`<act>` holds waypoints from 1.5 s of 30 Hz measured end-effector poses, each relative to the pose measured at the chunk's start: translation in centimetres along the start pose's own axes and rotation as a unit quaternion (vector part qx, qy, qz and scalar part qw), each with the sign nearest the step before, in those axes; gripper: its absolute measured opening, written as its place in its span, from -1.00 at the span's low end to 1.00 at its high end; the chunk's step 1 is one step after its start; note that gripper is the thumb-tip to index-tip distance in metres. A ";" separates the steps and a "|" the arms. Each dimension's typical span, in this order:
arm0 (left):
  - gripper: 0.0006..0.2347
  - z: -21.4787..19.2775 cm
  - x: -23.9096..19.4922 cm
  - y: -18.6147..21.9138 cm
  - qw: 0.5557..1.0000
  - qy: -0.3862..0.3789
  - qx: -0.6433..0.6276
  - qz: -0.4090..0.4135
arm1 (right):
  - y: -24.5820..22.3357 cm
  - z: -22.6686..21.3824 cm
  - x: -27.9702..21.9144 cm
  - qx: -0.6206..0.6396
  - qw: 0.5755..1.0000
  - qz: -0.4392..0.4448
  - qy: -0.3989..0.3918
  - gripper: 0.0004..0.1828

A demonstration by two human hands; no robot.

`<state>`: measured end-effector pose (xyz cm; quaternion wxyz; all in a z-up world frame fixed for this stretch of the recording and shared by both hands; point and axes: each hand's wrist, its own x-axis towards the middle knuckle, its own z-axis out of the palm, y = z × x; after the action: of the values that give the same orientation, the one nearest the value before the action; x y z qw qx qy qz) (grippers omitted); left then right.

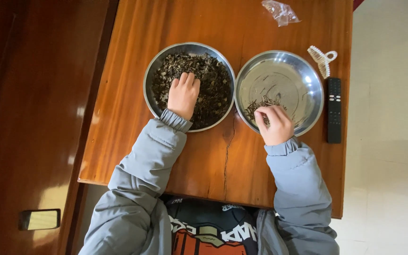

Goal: Sorting dried tea leaves by hand, picking out stems and placing them into a separate bowl

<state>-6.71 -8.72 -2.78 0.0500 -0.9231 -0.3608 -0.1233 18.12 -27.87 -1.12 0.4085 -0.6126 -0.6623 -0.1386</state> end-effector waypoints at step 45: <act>-0.85 2.0 -1.8 4.9 0.947 0.225 -0.163 0.160 | -2.5 0.6 0.5 -0.030 0.999 0.033 0.025 -0.87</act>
<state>-4.28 -13.14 -5.18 -0.0020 -0.9124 -0.1623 -0.3757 15.64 -27.66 -0.35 0.4111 -0.6424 -0.6266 -0.1602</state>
